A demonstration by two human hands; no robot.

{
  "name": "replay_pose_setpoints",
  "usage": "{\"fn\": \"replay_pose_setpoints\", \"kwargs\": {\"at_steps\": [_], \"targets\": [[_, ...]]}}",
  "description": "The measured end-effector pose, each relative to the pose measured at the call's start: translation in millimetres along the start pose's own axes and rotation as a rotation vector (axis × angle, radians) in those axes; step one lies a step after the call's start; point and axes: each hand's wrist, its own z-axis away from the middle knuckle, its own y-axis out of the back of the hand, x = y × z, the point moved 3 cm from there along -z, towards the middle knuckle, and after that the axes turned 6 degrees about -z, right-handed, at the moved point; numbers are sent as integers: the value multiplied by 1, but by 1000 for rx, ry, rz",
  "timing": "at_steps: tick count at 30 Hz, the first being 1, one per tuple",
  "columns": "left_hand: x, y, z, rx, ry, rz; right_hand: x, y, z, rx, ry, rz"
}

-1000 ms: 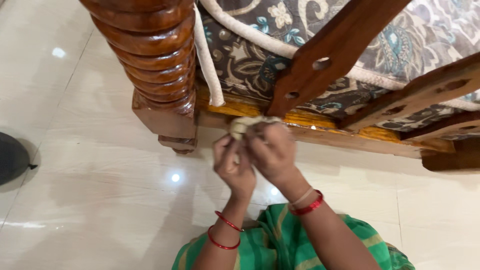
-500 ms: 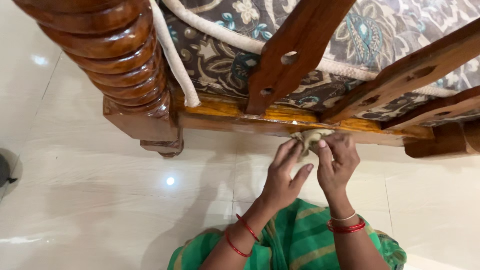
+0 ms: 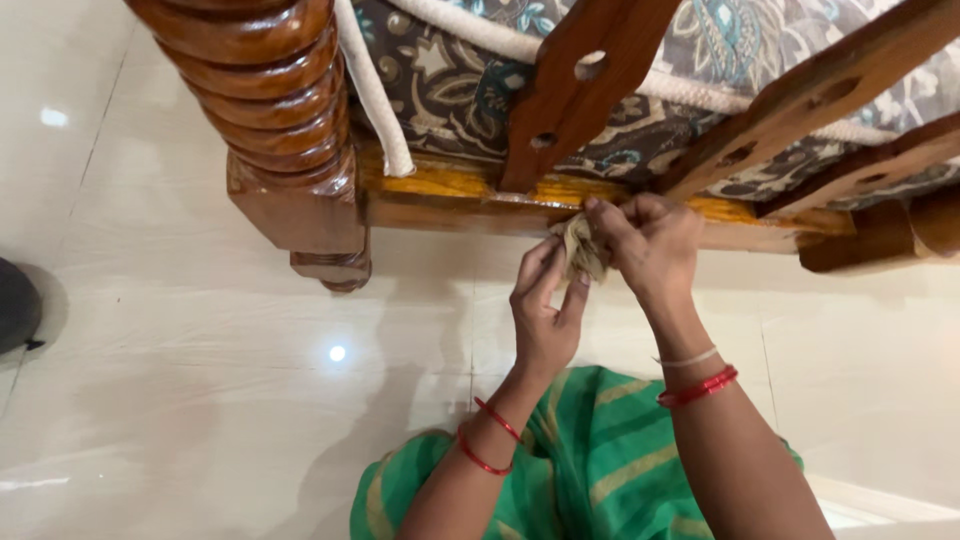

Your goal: The person is cleaning a wooden bed frame using a cloth. They wipe various parts of the bed frame, including the legs and the side rails, ensuring thorough coverage.

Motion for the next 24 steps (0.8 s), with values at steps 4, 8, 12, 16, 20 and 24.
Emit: {"fn": "replay_pose_setpoints", "kwargs": {"at_steps": [4,8,12,16,20,24], "targets": [[-6,9,-2,-31,-23,-15,-1,2,-2,5,104,175],[-7,16,-5,-94,-28,35,-1,4,-7,-53,59,99],[-8,18,-5,-108,2,35,6,2,-7,-65,41,48],[-10,16,-6,-118,25,69,11,4,-11,-87,27,66],[-11,17,-7,-116,16,62,13,4,-13,-114,11,-13],[-11,14,-6,-96,-13,42,20,6,-13,-144,-6,-60]]}}
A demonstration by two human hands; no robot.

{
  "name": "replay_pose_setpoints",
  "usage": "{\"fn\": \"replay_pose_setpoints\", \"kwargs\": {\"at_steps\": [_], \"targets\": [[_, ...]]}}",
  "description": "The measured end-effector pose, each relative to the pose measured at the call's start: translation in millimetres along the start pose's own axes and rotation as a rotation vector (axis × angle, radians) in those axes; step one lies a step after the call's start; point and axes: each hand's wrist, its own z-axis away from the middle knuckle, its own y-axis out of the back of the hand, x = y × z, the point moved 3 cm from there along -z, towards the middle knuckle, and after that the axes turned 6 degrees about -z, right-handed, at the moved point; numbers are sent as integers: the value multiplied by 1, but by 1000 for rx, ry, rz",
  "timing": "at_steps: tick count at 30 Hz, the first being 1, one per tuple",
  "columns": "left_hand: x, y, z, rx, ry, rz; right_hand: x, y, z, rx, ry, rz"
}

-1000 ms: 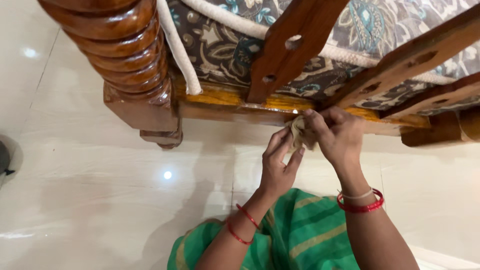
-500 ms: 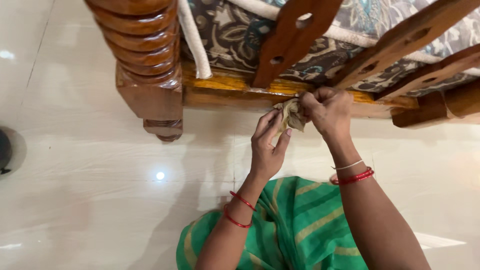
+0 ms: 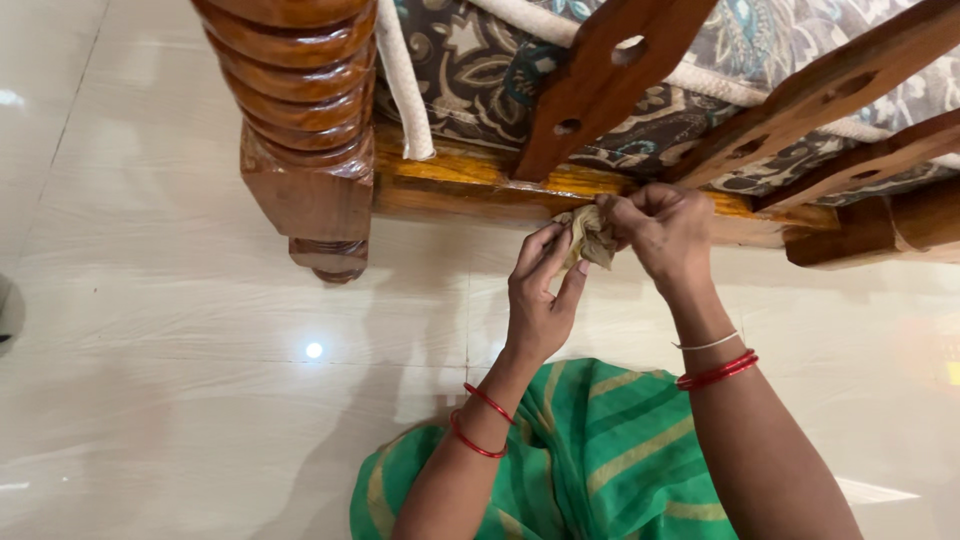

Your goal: The person is cleaning a wooden bed frame using a cloth. They wipe various parts of the bed frame, including the legs and the side rails, ensuring thorough coverage.

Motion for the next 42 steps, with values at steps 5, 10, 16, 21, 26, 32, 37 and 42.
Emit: {"fn": "replay_pose_setpoints", "kwargs": {"at_steps": [5,10,16,21,26,32,37,42], "targets": [[0,-2,2,18,11,24,12,2,0,16,66,29],[6,-6,-2,-32,-11,28,21,-10,46,191,594,385],[9,-10,-2,-66,-45,14,64,-33,57,355,556,-10],[3,13,-11,240,-32,-88,50,-71,46,367,777,156],[-10,51,-15,558,-12,-188,16,-124,40,127,959,124],[-20,55,-15,649,-26,-269,-9,-114,37,-13,1065,256],[-17,28,-11,524,-82,-478,9,-72,35,-8,967,235],[-18,-44,-6,423,-205,-521,51,-2,27,137,907,146]]}}
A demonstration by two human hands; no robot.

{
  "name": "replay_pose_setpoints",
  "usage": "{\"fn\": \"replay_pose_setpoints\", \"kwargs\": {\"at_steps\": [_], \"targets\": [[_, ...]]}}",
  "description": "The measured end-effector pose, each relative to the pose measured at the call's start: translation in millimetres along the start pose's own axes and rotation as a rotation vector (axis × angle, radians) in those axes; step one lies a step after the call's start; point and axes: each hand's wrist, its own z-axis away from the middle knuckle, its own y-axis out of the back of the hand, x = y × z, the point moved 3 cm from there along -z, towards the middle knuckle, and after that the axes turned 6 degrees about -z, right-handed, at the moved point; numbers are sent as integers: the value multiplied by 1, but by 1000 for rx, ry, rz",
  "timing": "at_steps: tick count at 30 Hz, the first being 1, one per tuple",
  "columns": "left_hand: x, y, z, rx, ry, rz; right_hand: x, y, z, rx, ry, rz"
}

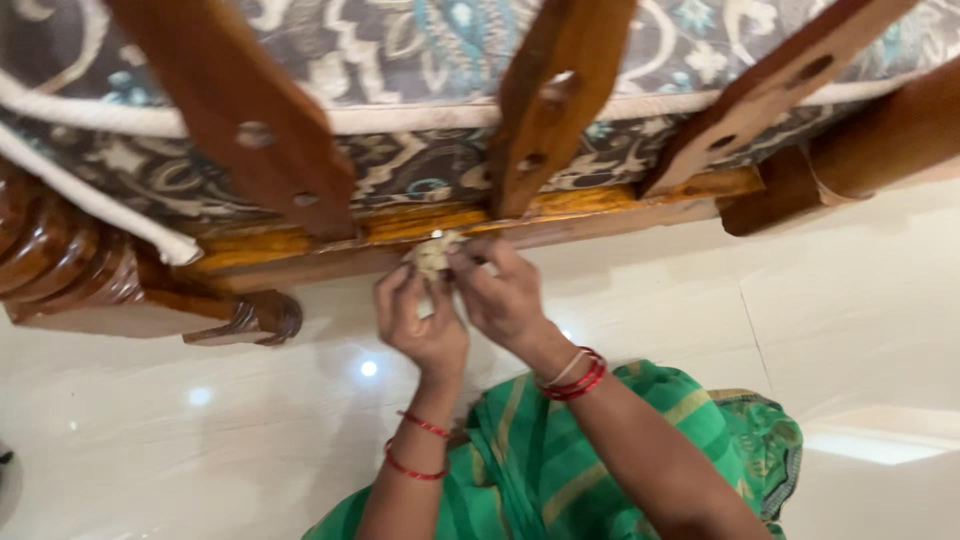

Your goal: The person is cleaning a wooden bed frame using a cloth. They wipe various parts of the bed frame, including the legs and the side rails, ensuring thorough coverage.

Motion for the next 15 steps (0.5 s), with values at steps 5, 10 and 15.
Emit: {"fn": "replay_pose_setpoints", "kwargs": {"at_steps": [5,10,15], "targets": [[47,-65,35,-256,-20,73,50,76,31,186,-94,69],[111,-126,68,-586,-253,108,99,151,62,433,-272,285],[157,-168,91,-809,-165,284,129,199,76,608,-386,276]]}}
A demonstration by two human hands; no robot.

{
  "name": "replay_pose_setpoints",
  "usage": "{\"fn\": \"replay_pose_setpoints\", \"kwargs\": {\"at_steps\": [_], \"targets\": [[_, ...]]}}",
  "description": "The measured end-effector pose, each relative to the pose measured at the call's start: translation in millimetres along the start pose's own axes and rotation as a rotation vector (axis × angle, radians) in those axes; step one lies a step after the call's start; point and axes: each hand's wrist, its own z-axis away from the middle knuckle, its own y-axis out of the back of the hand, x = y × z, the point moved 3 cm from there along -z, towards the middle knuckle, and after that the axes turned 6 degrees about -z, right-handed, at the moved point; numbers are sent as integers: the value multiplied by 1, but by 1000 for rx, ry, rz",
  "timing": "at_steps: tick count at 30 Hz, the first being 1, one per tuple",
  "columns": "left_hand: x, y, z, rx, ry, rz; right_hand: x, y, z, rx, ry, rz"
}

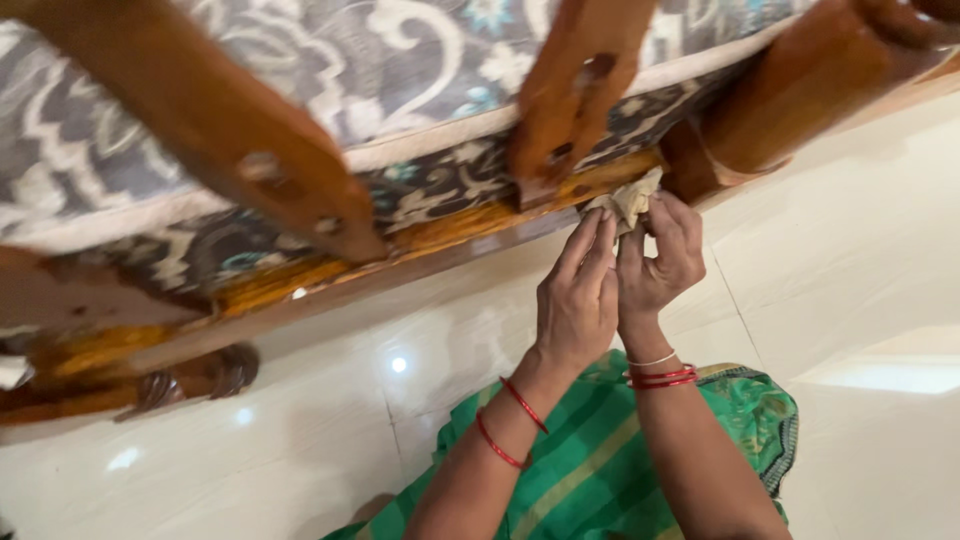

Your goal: The person is cleaning a wooden bed frame using a cloth. They wipe various parts of the bed frame, including the legs and the side rails, ensuring thorough coverage.

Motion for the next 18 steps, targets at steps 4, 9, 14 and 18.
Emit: {"fn": "replay_pose_setpoints", "kwargs": {"at_steps": [4,9,14,18], "targets": [[3,-13,-1,45,15,35,3,-2,6,59,100,67],[-7,-13,1,59,81,72,-4,-11,12,42,58,51],[-16,0,15,87,104,141,-14,-18,22,-18,-1,-19],[-28,23,29,132,142,161,-17,-31,44,-61,-131,-94]]}}
